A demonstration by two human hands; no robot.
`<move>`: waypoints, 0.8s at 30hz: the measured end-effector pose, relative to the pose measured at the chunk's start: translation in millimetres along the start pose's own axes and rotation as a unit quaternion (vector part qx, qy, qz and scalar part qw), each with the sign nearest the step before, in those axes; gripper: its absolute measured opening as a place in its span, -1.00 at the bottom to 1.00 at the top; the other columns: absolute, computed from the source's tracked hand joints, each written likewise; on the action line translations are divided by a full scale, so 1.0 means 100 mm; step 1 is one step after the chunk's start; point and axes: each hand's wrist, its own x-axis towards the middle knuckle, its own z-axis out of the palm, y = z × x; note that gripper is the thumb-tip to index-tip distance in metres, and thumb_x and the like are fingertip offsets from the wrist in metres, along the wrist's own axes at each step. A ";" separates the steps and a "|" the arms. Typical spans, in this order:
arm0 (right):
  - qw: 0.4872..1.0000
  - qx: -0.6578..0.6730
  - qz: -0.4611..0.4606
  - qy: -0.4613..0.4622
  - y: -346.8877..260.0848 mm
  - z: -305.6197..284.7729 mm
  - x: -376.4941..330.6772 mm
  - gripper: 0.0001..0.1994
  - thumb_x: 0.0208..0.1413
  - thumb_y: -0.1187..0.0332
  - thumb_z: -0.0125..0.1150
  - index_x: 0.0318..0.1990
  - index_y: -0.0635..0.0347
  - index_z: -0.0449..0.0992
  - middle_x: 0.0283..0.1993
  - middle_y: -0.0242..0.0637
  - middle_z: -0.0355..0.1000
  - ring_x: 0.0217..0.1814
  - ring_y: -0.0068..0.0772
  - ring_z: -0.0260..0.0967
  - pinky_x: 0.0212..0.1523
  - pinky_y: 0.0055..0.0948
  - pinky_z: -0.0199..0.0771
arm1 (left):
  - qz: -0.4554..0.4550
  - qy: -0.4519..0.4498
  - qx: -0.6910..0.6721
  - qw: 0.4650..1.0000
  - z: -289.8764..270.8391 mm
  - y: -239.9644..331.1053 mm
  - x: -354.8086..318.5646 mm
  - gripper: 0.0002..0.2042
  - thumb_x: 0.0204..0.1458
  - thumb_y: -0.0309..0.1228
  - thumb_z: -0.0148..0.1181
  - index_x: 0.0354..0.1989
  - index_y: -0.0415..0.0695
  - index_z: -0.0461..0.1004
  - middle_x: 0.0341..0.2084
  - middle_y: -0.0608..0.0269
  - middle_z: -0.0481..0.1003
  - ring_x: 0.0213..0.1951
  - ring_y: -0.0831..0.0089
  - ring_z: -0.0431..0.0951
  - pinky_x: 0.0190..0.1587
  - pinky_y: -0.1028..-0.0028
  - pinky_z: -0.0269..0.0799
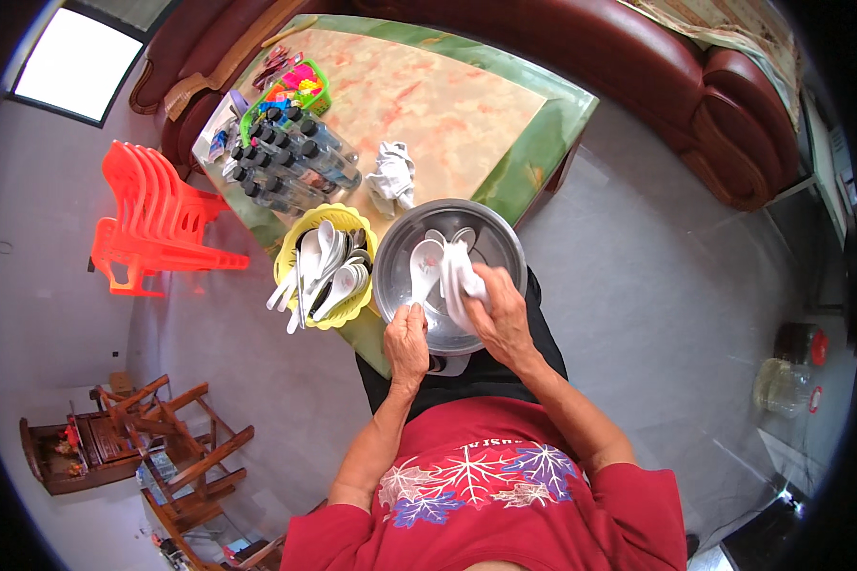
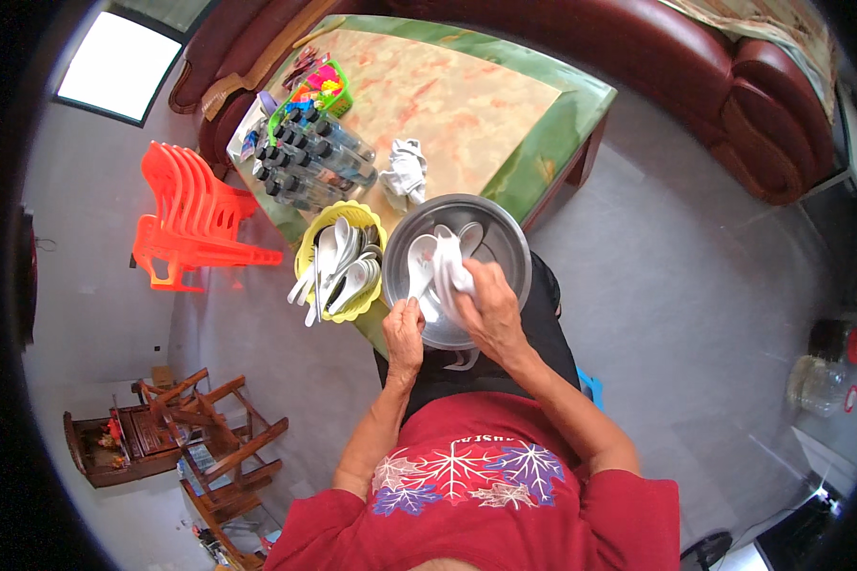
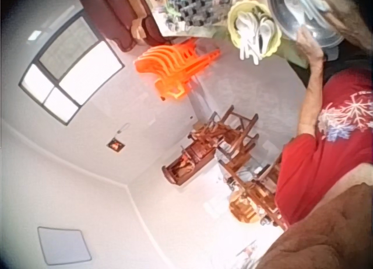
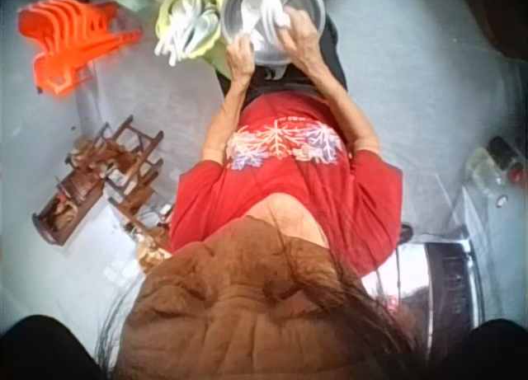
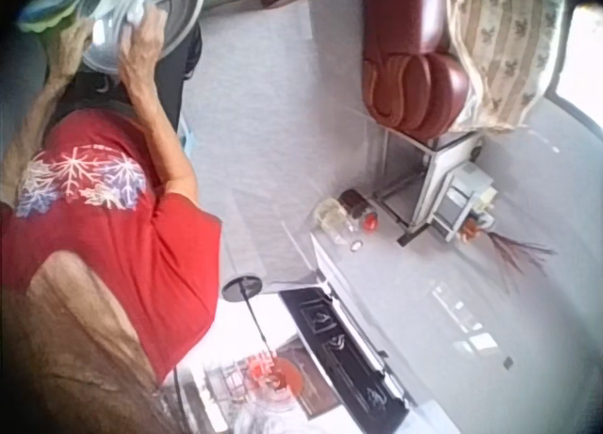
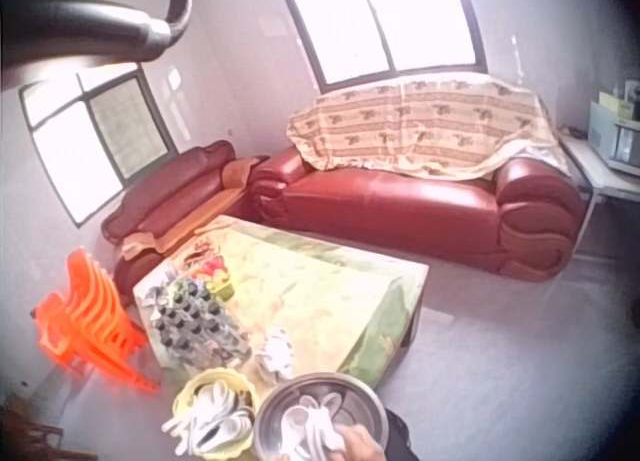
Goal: The person sits at a table and wipes white plastic spoons with a white cloth. They pick up spoons one by one from a metal bowl, wipe them thoroughly, and place them into a yellow plastic basket.
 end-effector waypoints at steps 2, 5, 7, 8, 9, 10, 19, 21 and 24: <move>0.998 -0.038 -0.050 0.022 -0.01 0.13 0.13 -0.65 -0.12 0.52 0.14 -0.09 0.24 0.36 -0.21 -0.06 0.28 -0.21 -0.03 0.30 -0.20 -0.24 0.36 | -0.014 -0.010 -0.024 1.000 0.05 0.13 -0.06 -0.68 0.16 -0.35 -0.12 -0.66 -0.18 0.20 -0.76 0.41 0.17 -0.64 0.63 0.12 -0.59 0.54 0.06; 0.980 -0.151 -0.126 -0.035 -0.05 0.31 0.15 -0.61 -0.20 0.52 0.23 -0.10 0.17 0.40 -0.10 -0.10 0.28 -0.13 -0.04 0.28 -0.18 -0.22 0.37 | -0.016 0.001 0.005 1.000 0.05 0.13 -0.09 -0.68 0.13 -0.27 -0.12 -0.55 -0.28 0.33 -0.75 0.07 0.31 -0.64 0.24 0.33 -0.51 0.31 0.22; 0.984 -0.127 -0.103 -0.068 -0.05 0.34 0.06 -0.62 -0.21 0.52 0.23 -0.12 0.16 0.42 -0.11 -0.10 0.28 -0.15 -0.04 0.28 -0.19 -0.22 0.37 | 0.015 0.003 0.031 0.999 0.02 0.12 -0.12 -0.70 0.12 -0.29 -0.12 -0.53 -0.28 0.33 -0.72 -0.01 0.33 -0.61 0.11 0.35 -0.49 0.27 0.23; 0.985 -0.116 -0.091 -0.085 -0.05 0.34 0.03 -0.62 -0.22 0.51 0.23 -0.13 0.16 0.42 -0.11 -0.10 0.28 -0.15 -0.05 0.28 -0.19 -0.22 0.37 | 0.031 0.005 0.044 0.999 0.01 0.12 -0.14 -0.70 0.12 -0.30 -0.12 -0.53 -0.28 0.33 -0.71 -0.05 0.33 -0.59 0.04 0.36 -0.48 0.25 0.24; 0.988 -0.095 -0.086 -0.087 -0.04 0.33 0.00 -0.63 -0.23 0.52 0.23 -0.15 0.14 0.44 -0.12 -0.11 0.29 -0.16 -0.04 0.27 -0.20 -0.22 0.37 | 0.019 -0.001 0.078 0.997 0.01 0.12 -0.16 -0.72 0.11 -0.33 -0.11 -0.52 -0.28 0.33 -0.67 -0.09 0.36 -0.54 -0.08 0.37 -0.46 0.22 0.26; 0.986 -0.111 -0.090 -0.087 -0.04 0.31 -0.01 -0.63 -0.24 0.52 0.23 -0.16 0.13 0.44 -0.12 -0.10 0.28 -0.16 -0.04 0.27 -0.20 -0.22 0.37 | 0.016 -0.010 0.079 0.997 0.00 0.14 -0.18 -0.73 0.11 -0.33 -0.11 -0.53 -0.28 0.33 -0.67 -0.09 0.36 -0.54 -0.07 0.37 -0.46 0.22 0.26; 0.994 -0.081 -0.036 0.070 0.08 0.28 0.33 -0.67 -0.22 0.55 0.22 -0.18 0.11 0.45 -0.15 -0.13 0.30 -0.13 -0.18 0.33 -0.17 -0.36 0.40 | 0.003 -0.035 -0.009 0.999 0.02 0.25 -0.32 -0.72 0.12 -0.34 -0.10 -0.57 -0.28 0.26 -0.71 0.11 0.29 -0.60 0.27 0.31 -0.51 0.35 0.21; 0.991 0.076 0.105 -0.019 0.26 0.26 0.36 -0.71 -0.15 0.51 0.21 -0.18 0.17 0.45 -0.23 -0.21 0.37 -0.20 -0.37 0.35 -0.20 -0.42 0.40 | 0.000 -0.037 -0.056 0.998 0.03 0.23 -0.33 -0.71 0.13 -0.38 -0.11 -0.63 -0.23 0.21 -0.73 0.37 0.17 -0.62 0.60 0.11 -0.57 0.51 0.08; 0.983 0.114 0.138 -0.041 0.35 0.28 0.32 -0.76 -0.05 0.45 0.18 -0.17 0.24 0.43 -0.39 -0.33 0.44 -0.32 -0.61 0.33 -0.28 -0.52 0.38 | -0.080 -0.147 -0.138 0.976 -0.04 0.26 -0.31 -0.83 0.10 -0.43 -0.10 -0.51 -0.19 0.26 -0.69 0.36 0.25 -0.63 0.61 0.18 -0.58 0.53 0.12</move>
